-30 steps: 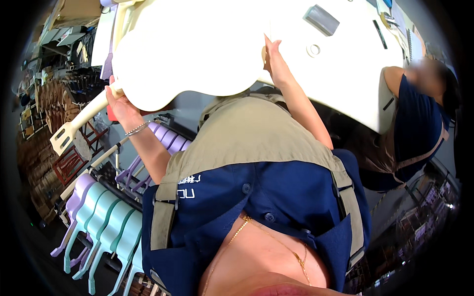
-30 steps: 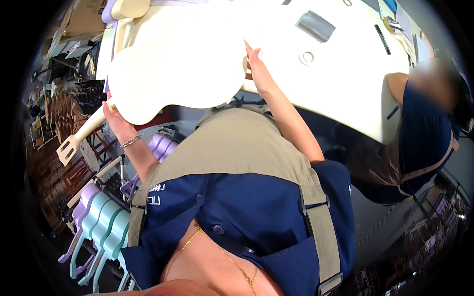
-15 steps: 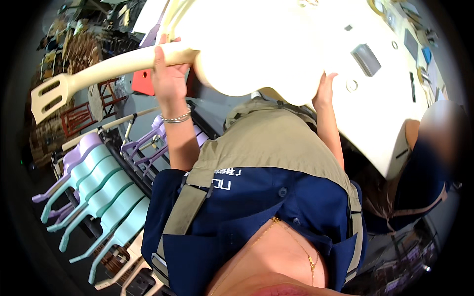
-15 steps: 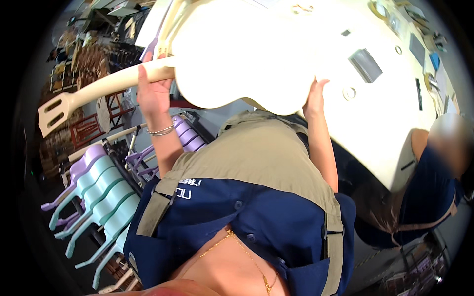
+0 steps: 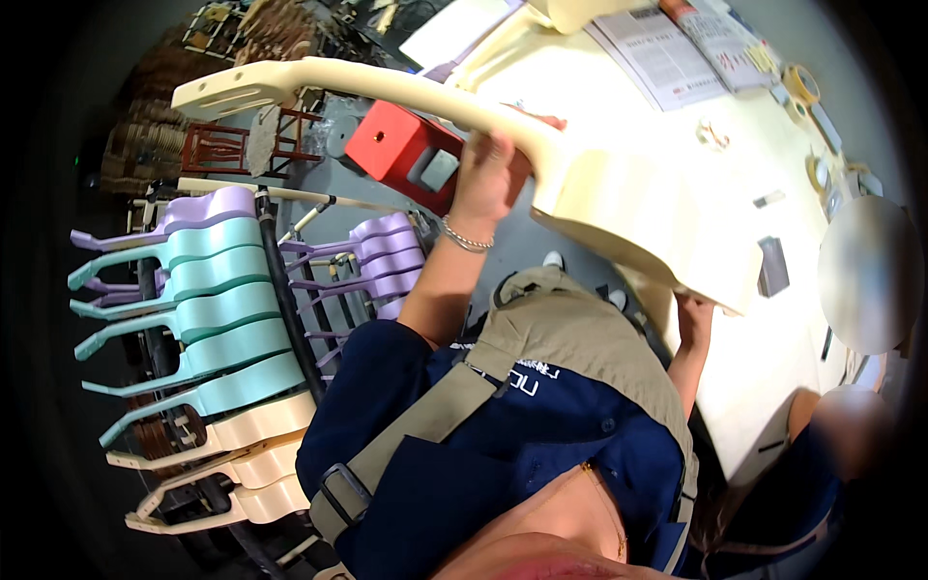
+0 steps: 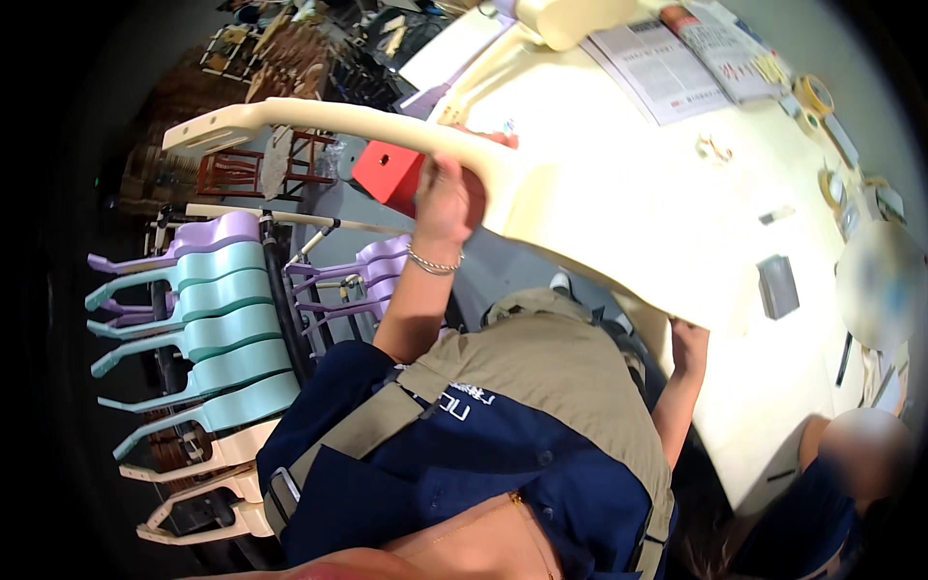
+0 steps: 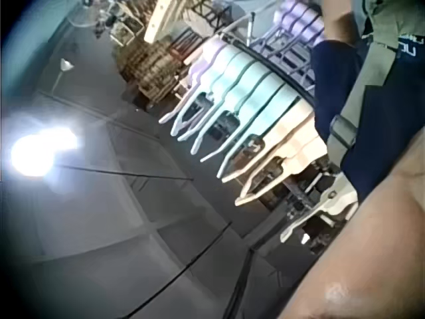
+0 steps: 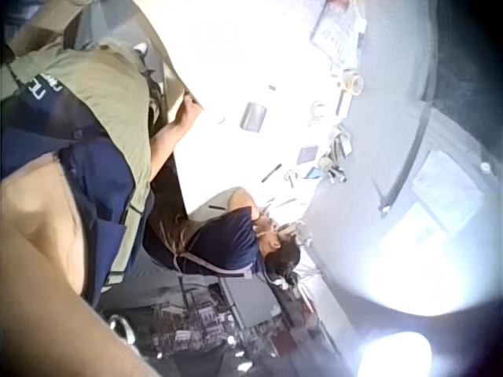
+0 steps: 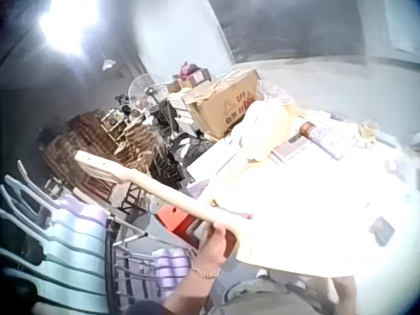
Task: The person sands the edges and surfaces of unfinished wooden guitar bodies using a sanding block. They handle the guitar bodies one at a time, rotating them to reach different areas, and place them back on a rack after sanding.
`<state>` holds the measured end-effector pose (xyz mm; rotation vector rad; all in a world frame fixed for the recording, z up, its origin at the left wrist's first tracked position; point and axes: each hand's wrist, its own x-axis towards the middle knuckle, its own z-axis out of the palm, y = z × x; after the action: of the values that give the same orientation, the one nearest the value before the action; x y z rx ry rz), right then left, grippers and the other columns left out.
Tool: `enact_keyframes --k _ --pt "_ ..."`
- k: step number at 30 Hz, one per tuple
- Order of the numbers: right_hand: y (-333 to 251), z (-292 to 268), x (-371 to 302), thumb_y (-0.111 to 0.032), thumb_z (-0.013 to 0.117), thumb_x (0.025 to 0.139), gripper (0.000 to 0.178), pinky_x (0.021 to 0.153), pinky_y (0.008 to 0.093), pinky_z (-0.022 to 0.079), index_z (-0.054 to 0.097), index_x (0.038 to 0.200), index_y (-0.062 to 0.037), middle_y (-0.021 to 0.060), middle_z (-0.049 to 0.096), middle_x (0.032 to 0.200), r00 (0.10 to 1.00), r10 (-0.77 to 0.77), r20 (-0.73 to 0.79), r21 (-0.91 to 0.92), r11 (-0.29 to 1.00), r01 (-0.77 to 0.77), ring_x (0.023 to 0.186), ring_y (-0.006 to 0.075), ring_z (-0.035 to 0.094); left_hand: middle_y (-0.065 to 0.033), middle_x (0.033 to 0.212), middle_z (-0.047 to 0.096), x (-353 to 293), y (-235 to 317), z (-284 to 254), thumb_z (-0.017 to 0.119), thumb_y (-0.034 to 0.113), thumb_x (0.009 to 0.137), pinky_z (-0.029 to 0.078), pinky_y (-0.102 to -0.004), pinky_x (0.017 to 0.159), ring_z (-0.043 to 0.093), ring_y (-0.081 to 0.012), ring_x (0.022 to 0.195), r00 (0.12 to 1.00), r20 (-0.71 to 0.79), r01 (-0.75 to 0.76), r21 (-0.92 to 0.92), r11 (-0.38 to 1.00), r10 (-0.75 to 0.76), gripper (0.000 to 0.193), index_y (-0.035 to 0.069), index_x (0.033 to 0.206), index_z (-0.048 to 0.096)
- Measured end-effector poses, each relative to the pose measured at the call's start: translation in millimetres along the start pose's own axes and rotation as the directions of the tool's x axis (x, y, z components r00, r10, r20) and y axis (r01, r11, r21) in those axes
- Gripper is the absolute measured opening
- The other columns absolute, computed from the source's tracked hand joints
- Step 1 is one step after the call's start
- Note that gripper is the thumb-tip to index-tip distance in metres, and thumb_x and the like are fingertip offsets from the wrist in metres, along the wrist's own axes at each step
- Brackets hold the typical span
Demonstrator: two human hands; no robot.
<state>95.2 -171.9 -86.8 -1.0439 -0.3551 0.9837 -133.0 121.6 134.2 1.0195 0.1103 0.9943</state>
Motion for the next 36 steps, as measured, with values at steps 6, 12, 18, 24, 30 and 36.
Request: enact_keyframes --k 6,12,18,24,30,36 --pt "-11 25 6 -0.037 0.056 0.087 0.068 0.102 0.0400 0.034 0.029 0.139 -0.0030 0.0114 0.043 0.134 1.000 -0.024 -0.002 -0.079 0.997 0.024 0.122 0.0256 0.043 -0.0210 0.114 0.057 0 5 22 0.052 0.036 0.090 0.049 -0.0424 0.089 0.058 -0.0324 0.106 0.999 0.042 0.015 0.122 0.992 -0.020 0.053 0.006 0.130 0.034" --pt "-45 58 3 -0.046 0.041 0.094 0.063 0.102 0.0392 0.034 0.027 0.140 -0.0052 0.0108 0.042 0.136 0.966 0.062 -0.252 0.286 0.958 0.013 0.123 0.0260 0.042 -0.0167 0.131 0.047 4 2 36 0.020 0.047 0.097 0.051 -0.0369 0.086 0.057 -0.0261 0.108 0.998 -0.059 0.028 0.310 0.950 -0.010 0.055 0.008 0.136 0.027" --pt "-42 62 7 -0.049 0.025 0.097 0.059 0.097 0.0371 0.041 0.031 0.139 -0.0085 0.0106 0.042 0.135 0.967 0.105 -0.231 0.267 0.963 -0.041 0.119 0.0258 0.046 -0.0161 0.127 0.051 1 -3 36 0.022 0.044 0.099 0.051 -0.0308 0.084 0.060 -0.0177 0.099 0.997 -0.079 0.019 0.342 0.939 0.008 0.051 0.006 0.130 0.034" --pt "-42 72 3 -0.046 0.022 0.098 0.056 0.097 0.0367 0.041 0.033 0.138 -0.0085 0.0110 0.044 0.133 0.985 0.025 -0.171 0.276 0.961 0.024 0.120 0.0257 0.045 -0.0186 0.127 0.051 -1 -2 36 0.023 0.043 0.098 0.050 -0.0303 0.084 0.060 -0.0184 0.100 0.999 -0.051 0.006 0.319 0.948 0.011 0.051 0.005 0.131 0.032" --pt "-21 42 15 -0.047 0.028 0.096 0.051 0.066 0.0338 0.049 0.046 0.122 -0.0072 0.0102 0.056 0.109 0.978 0.195 0.073 0.343 0.916 -0.208 0.082 0.0245 0.059 -0.0105 0.098 0.058 17 21 36 0.057 0.041 0.087 0.050 -0.0398 0.087 0.060 -0.0240 0.095 0.995 0.011 -0.104 0.178 0.978 0.104 0.056 0.006 0.127 0.038" --pt "-27 61 26 -0.077 0.025 0.081 0.083 0.039 0.0271 0.034 0.048 0.115 -0.0045 0.0142 0.057 0.090 0.885 0.408 0.224 0.195 0.871 -0.451 0.044 0.0210 0.048 -0.0040 0.077 0.053 49 59 51 0.065 0.020 0.085 0.054 -0.0396 0.079 0.059 -0.0187 0.069 0.951 0.290 -0.088 -0.079 0.993 0.107 0.027 0.008 0.102 0.047"
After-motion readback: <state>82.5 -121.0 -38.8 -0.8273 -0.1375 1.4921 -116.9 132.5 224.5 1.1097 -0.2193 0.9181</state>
